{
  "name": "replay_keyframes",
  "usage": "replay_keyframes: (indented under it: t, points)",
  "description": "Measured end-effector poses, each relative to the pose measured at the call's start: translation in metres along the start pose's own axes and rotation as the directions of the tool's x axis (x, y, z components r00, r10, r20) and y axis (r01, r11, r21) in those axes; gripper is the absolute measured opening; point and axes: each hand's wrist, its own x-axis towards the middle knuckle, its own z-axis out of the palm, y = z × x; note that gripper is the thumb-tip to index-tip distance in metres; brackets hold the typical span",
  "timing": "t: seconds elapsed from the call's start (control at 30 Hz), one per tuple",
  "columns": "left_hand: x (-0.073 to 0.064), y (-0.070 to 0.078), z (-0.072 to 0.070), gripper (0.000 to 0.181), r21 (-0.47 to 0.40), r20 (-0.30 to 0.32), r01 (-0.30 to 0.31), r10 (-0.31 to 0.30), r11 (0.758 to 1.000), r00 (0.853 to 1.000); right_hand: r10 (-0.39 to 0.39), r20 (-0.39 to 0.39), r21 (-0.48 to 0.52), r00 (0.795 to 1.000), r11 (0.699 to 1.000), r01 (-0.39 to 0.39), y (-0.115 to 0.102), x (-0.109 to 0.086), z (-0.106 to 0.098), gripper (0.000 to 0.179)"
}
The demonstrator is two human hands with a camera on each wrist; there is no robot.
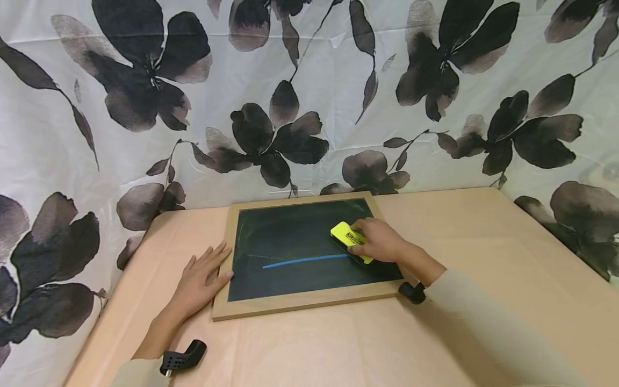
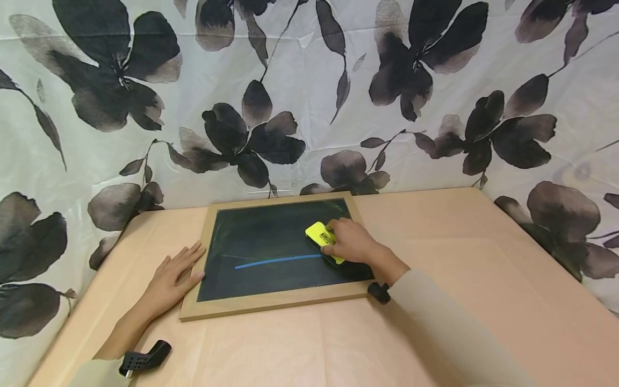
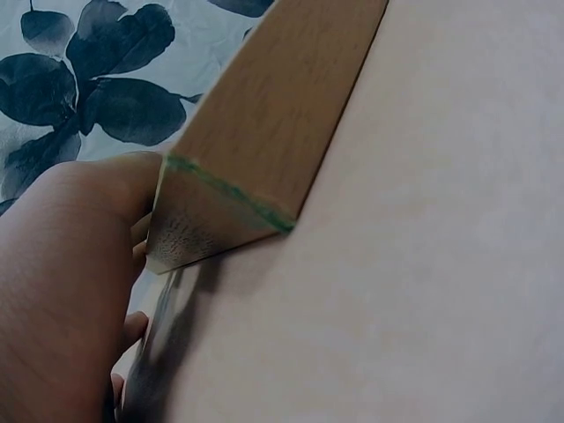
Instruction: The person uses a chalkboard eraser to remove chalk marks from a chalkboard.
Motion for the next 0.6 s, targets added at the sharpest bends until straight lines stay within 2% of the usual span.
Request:
replay_keyframes:
  t: [0.6]
  points:
    - [0.001, 0.0, 0.0, 0.061, -0.003, 0.007, 0.006, -0.006, 1.0, 1.0, 0.017, 0.044, -0.009, 0.999, 1.0, -0.017, -0.024, 0.009, 0.002, 0.062]
